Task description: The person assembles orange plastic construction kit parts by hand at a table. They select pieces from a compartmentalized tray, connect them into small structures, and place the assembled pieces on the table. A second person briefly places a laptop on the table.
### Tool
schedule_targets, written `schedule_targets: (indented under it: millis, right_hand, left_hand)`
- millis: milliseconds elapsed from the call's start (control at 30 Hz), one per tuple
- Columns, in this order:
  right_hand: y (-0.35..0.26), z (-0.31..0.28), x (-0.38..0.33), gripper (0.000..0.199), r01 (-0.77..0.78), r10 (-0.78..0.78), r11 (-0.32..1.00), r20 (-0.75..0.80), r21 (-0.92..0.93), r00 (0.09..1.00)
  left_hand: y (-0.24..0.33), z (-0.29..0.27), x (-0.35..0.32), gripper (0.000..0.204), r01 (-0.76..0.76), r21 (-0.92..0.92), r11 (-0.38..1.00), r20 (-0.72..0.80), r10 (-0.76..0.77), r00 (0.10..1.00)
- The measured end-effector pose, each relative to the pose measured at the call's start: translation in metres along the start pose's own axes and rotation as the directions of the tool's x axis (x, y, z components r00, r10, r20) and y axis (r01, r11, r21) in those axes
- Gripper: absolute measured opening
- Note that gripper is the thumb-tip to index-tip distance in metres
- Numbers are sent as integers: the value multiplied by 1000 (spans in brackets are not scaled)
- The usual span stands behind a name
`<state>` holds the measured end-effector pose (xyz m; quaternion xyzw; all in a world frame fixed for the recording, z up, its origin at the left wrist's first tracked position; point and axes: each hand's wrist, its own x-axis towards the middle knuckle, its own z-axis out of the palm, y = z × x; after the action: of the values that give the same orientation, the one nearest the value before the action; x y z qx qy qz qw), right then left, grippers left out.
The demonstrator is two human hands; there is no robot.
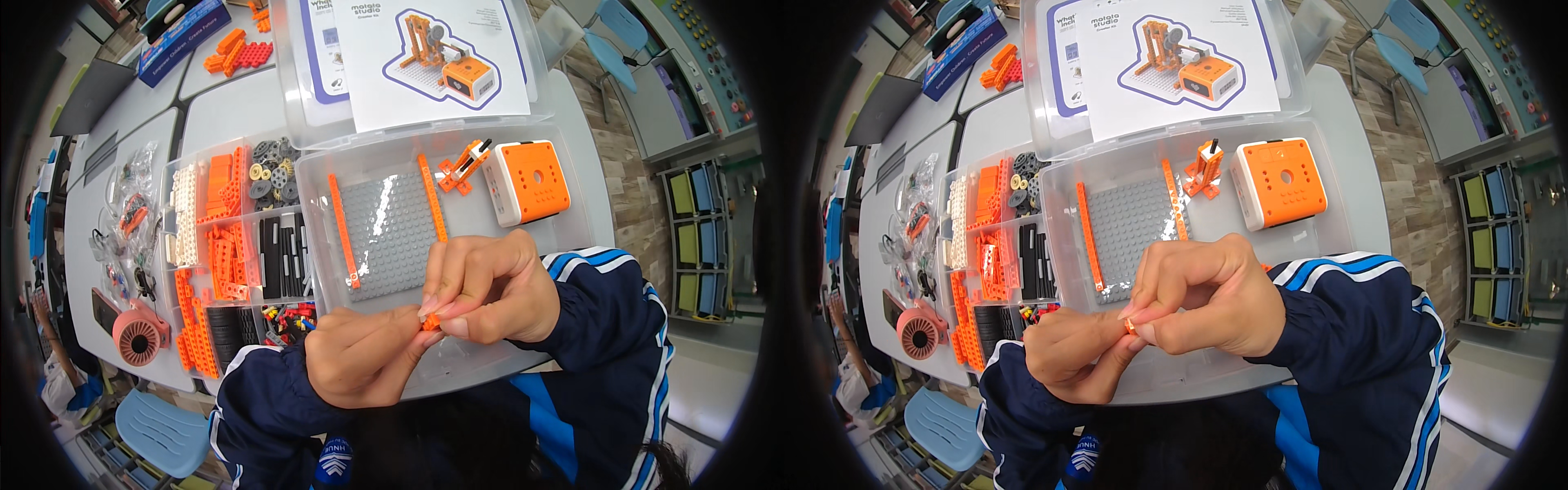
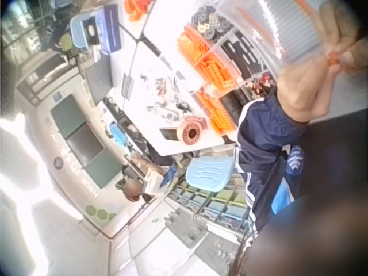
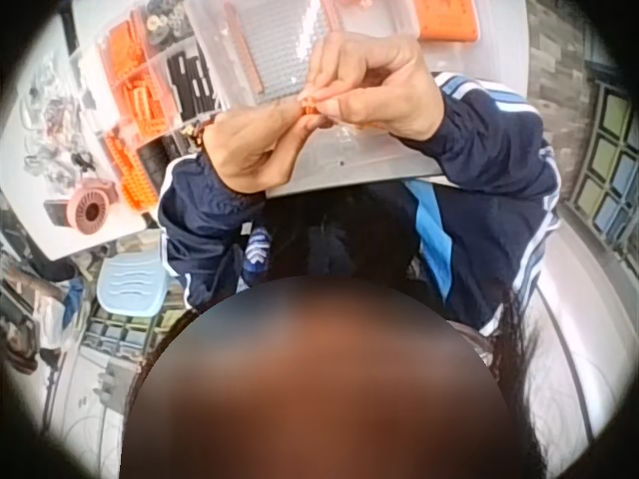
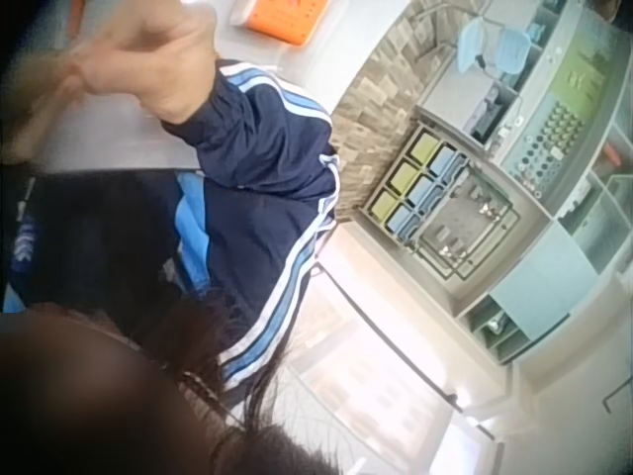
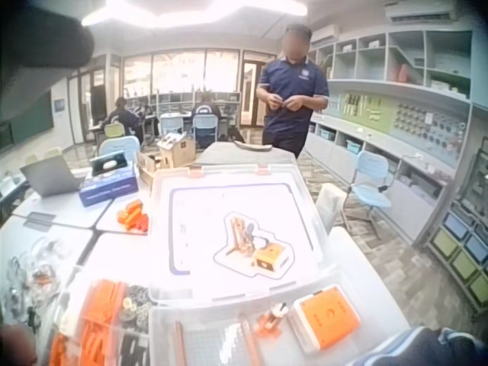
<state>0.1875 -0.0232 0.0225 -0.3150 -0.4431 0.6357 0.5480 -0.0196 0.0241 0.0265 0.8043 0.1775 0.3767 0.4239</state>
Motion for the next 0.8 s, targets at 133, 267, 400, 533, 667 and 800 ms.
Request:
schedule_targets:
  millis: [133, 267, 400, 533, 667, 800]
  right_hand:
    - [1, 0, 0, 9, 7, -7, 1000, -1, -3, 1000]
    - [1, 0, 0, 9, 14, -14, 1000, -4, -16, 1000]
    - [1, 0, 0, 9, 13, -13, 1000, -6, -21, 1000]
    - [2, -1, 0, 8, 30, -30, 999, 3, -28, 1000]
    - [0, -2, 1, 7, 10, -10, 999, -1, -34, 1000]
    - [-4, -3, 3, 10, 13, -12, 999, 30, -34, 999]
  left_hand:
    - [0, 1, 0, 15, -4, 7, 1000, -10, 4, 1000]
    - [0, 0, -1, 14, 1, 7, 1000, 5, -1, 1000]
    - [-1, 1, -1, 13, 3, 3, 1000, -6, -3, 1000]
    - [-1, 2, -1, 12, 19, 0, 1000, -12, -19, 1000]
    - [2, -1, -1, 8, 77, -24, 997, 10, -77, 997]
    - [4, -3, -1, 6, 119, -57, 991, 11, -118, 993]
